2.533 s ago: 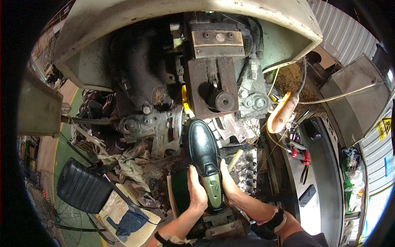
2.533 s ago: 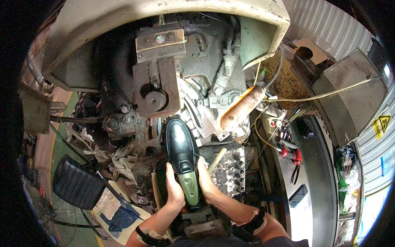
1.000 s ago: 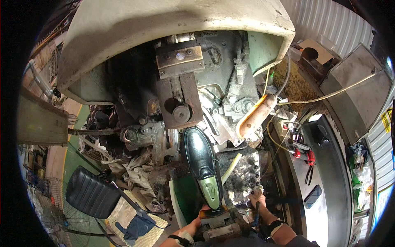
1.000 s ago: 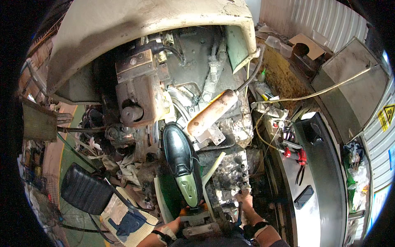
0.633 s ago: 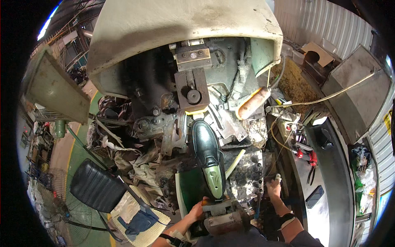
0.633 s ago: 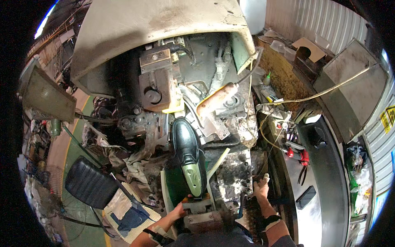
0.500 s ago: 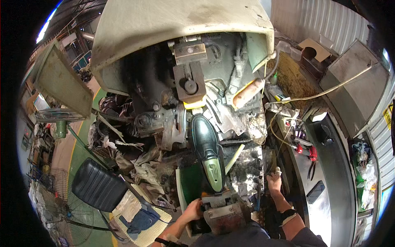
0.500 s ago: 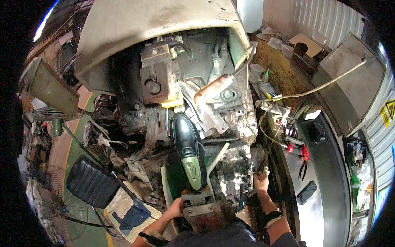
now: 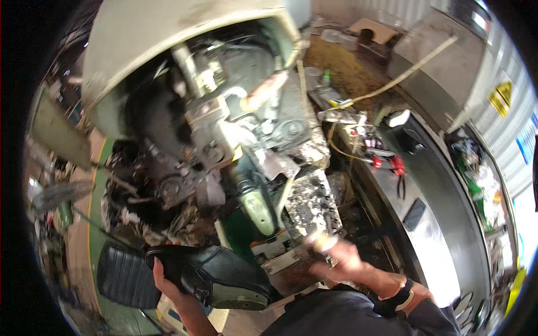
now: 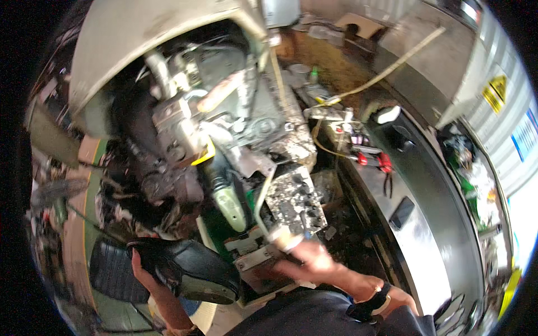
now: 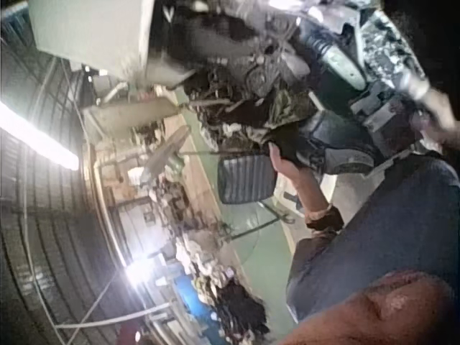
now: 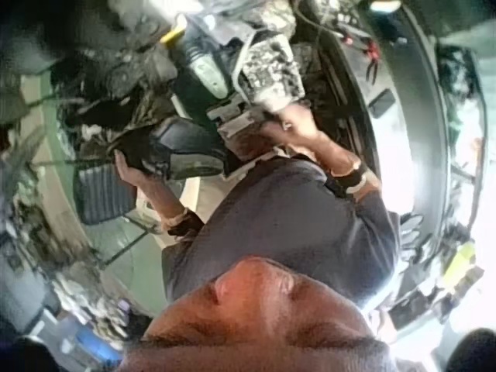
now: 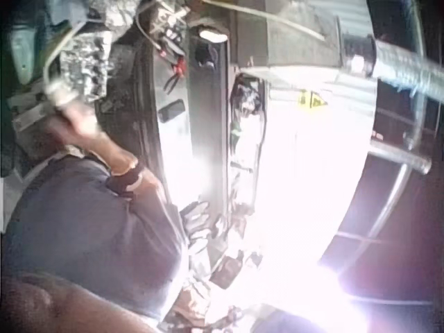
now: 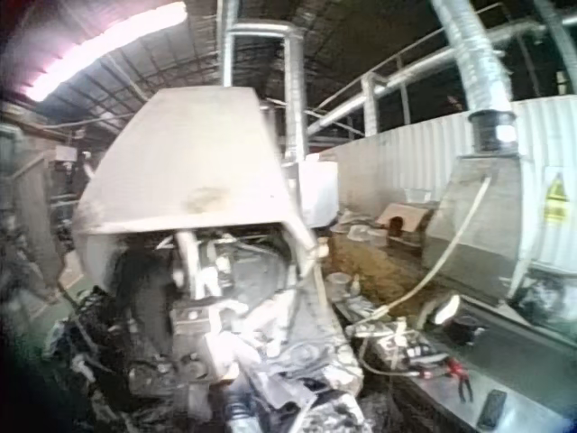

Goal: Operating a shoe lasting machine to shape uppers over lasts.

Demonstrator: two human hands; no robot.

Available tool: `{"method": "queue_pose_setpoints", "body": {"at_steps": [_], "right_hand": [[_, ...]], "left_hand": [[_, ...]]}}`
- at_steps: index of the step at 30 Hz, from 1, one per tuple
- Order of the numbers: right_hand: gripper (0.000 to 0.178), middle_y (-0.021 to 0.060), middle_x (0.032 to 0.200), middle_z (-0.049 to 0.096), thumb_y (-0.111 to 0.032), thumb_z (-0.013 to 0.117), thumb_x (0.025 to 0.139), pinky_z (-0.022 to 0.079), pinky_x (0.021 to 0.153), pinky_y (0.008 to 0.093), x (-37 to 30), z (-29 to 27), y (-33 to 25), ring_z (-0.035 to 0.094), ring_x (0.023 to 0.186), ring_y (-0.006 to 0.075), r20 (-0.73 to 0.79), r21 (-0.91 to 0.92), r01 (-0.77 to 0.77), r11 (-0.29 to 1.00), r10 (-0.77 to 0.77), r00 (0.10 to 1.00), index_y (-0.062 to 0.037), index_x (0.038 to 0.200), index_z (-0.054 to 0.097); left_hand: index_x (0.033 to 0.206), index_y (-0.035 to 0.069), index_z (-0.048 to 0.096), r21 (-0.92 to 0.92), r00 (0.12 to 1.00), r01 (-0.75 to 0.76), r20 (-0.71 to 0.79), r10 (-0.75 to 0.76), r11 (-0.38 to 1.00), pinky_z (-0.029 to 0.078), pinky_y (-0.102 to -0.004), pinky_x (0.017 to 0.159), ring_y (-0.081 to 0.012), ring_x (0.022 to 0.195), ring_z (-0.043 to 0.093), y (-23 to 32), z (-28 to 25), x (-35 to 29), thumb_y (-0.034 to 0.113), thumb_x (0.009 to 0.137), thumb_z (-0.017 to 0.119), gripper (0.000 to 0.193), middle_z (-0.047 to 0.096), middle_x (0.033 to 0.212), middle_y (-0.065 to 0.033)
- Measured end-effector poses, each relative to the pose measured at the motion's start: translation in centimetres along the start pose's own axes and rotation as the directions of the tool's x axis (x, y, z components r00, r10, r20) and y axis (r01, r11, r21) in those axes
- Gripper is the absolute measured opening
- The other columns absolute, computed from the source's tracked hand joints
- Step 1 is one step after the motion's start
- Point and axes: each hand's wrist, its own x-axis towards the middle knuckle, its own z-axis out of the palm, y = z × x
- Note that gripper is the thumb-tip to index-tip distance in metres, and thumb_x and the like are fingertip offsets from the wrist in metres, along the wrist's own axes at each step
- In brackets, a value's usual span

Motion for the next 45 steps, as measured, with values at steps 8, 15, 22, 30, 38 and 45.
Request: {"method": "queue_pose_setpoints", "body": {"at_steps": [8, 15, 22, 30, 38, 45], "right_hand": [[0.080, 0.0236, 0.150, 0.044, -0.030, 0.084, 0.077, 0.031, 0.119, 0.0528, -3.1, -2.2, -2.9, 0.038, 0.144, 0.0398, -0.058, -0.121, 0.233, 0.965, -0.242, 0.969, 0.0018, 0.141, 0.049], [0.058, 0.0117, 0.106, 0.071, -0.023, 0.087, 0.079, 0.052, 0.090, 0.0320, -15.6, -8.9, -1.5, 0.067, 0.099, 0.0168, -0.430, 0.285, -0.359, 0.889, 0.453, 0.781, 0.0027, 0.124, 0.060], [0.064, 0.0064, 0.118, 0.067, -0.011, 0.085, 0.079, 0.046, 0.099, 0.0293, -28.0, -21.1, -0.1, 0.061, 0.108, 0.0136, -0.632, 0.639, -0.310, 0.704, 0.710, 0.310, -0.0034, 0.136, 0.057], [0.037, 0.0083, 0.107, 0.070, -0.014, 0.080, 0.081, 0.051, 0.091, 0.0339, -55.6, -44.5, 4.5, 0.064, 0.103, 0.0199, -0.899, 0.245, -0.740, 0.627, 0.433, 0.070, -0.0061, 0.116, 0.068], [0.071, 0.0052, 0.084, 0.061, -0.001, 0.066, 0.084, 0.044, 0.048, 0.0321, -72.9, -50.9, 3.2, 0.056, 0.061, 0.0167, -0.586, 0.704, -0.568, 0.427, -0.102, -0.804, -0.0100, 0.147, 0.036], [0.054, 0.0085, 0.099, 0.065, -0.005, 0.068, 0.088, 0.058, 0.077, 0.0315, -61.9, -35.9, 8.0, 0.067, 0.085, 0.0201, -0.718, 0.670, -0.630, 0.392, 0.558, -0.416, -0.0040, 0.138, 0.049]], "left_hand": [[0.116, 0.004, 0.065, -0.054, 0.872, 0.400, 0.328, -0.362, 0.915, 0.054, -0.0449, 0.089, -0.0282, 0.100, 0.067, -10.0, 13.1, -3.9, 0.039, 0.098, 0.057, 0.040, 0.070, 0.111, -0.0105], [0.120, 0.004, 0.064, 0.238, 0.717, 0.576, 0.313, -0.623, 0.782, 0.055, -0.0437, 0.092, -0.0275, 0.103, 0.067, -24.6, 21.0, -11.3, 0.028, 0.092, 0.070, 0.037, 0.068, 0.117, -0.0101], [0.120, 0.003, 0.061, 0.564, 0.241, 0.732, 0.311, -0.919, 0.383, 0.051, -0.0455, 0.099, -0.0277, 0.107, 0.065, -40.0, 28.5, -22.4, 0.025, 0.094, 0.069, 0.035, 0.066, 0.116, -0.0140], [0.126, -0.002, 0.059, 0.877, 0.089, 0.290, 0.375, -0.923, 0.384, 0.053, -0.0409, 0.100, -0.0283, 0.111, 0.067, -44.6, 30.4, -29.9, 0.018, 0.096, 0.067, 0.037, 0.067, 0.120, -0.0168], [0.119, 0.004, 0.066, 0.929, 0.367, 0.203, 0.221, -0.903, 0.310, 0.053, -0.0331, 0.087, -0.0187, 0.097, 0.069, -46.6, 28.7, -21.9, 0.019, 0.092, 0.073, 0.031, 0.070, 0.107, -0.0056], [0.121, 0.003, 0.064, 0.760, 0.280, -0.333, 0.645, -0.711, 0.558, 0.053, -0.0331, 0.085, -0.0169, 0.095, 0.066, -63.1, 40.1, -22.4, 0.017, 0.084, 0.078, 0.042, 0.069, 0.104, -0.0073]]}}
